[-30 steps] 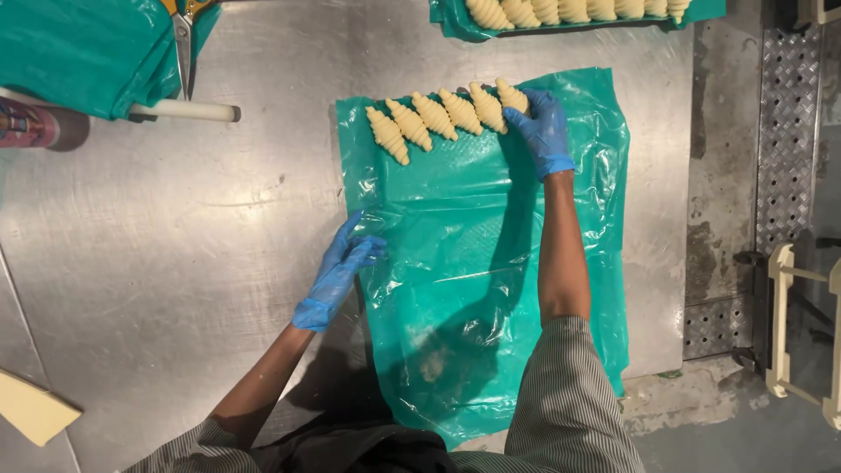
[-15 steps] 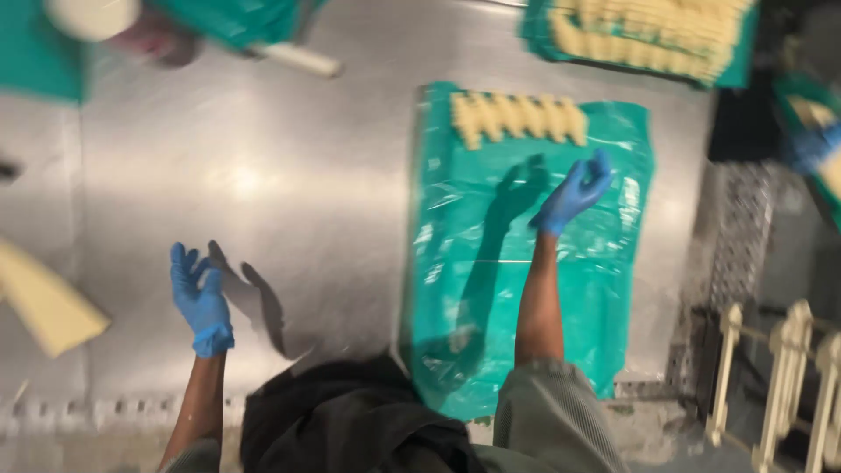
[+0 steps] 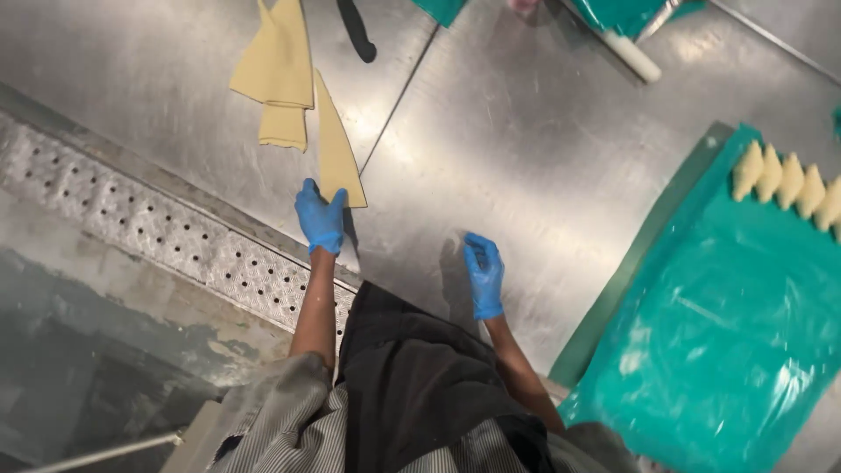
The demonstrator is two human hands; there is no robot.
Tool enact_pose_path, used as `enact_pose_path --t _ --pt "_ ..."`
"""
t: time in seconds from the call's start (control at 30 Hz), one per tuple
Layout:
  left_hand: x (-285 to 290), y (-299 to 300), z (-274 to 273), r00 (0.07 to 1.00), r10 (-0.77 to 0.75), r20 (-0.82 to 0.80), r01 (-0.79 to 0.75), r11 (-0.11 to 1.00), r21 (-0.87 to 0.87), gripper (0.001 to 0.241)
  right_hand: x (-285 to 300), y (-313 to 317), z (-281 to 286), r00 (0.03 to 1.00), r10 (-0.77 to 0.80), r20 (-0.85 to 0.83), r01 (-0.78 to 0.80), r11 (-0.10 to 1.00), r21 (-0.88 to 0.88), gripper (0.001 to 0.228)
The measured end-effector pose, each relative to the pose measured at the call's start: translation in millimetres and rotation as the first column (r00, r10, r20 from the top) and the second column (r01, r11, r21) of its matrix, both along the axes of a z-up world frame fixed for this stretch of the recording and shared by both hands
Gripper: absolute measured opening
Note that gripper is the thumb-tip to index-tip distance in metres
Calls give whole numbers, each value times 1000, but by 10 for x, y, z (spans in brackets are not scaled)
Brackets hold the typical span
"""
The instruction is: Manually shaping and rolling croissant dough on a metal work surface.
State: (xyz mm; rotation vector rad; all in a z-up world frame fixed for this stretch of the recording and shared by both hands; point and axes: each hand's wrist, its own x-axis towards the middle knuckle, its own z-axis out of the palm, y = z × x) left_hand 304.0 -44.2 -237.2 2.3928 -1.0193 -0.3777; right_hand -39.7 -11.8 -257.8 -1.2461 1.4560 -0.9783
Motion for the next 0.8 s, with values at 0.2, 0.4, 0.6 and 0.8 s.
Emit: enact_pose_path --t 0.2,0.4,0.6,0.8 --pt "567 -79 -906 903 8 -429 -18 1000 -20 38 335 0 -129 996 -84 -11 84 996 3 25" --pt "135 -203 -91 663 -308 -682 25 920 -391 23 770 -138 612 987 152 47 -149 986 -75 36" --pt "-539 -126 1421 324 -481 -815 204 876 -436 43 1047 -468 2123 886 319 -336 -437 816 -378 75" --pt "-965 -8 1666 174 -485 -857 240 865 -441 52 501 -283 2338 943 261 -208 -308 921 -240 56"
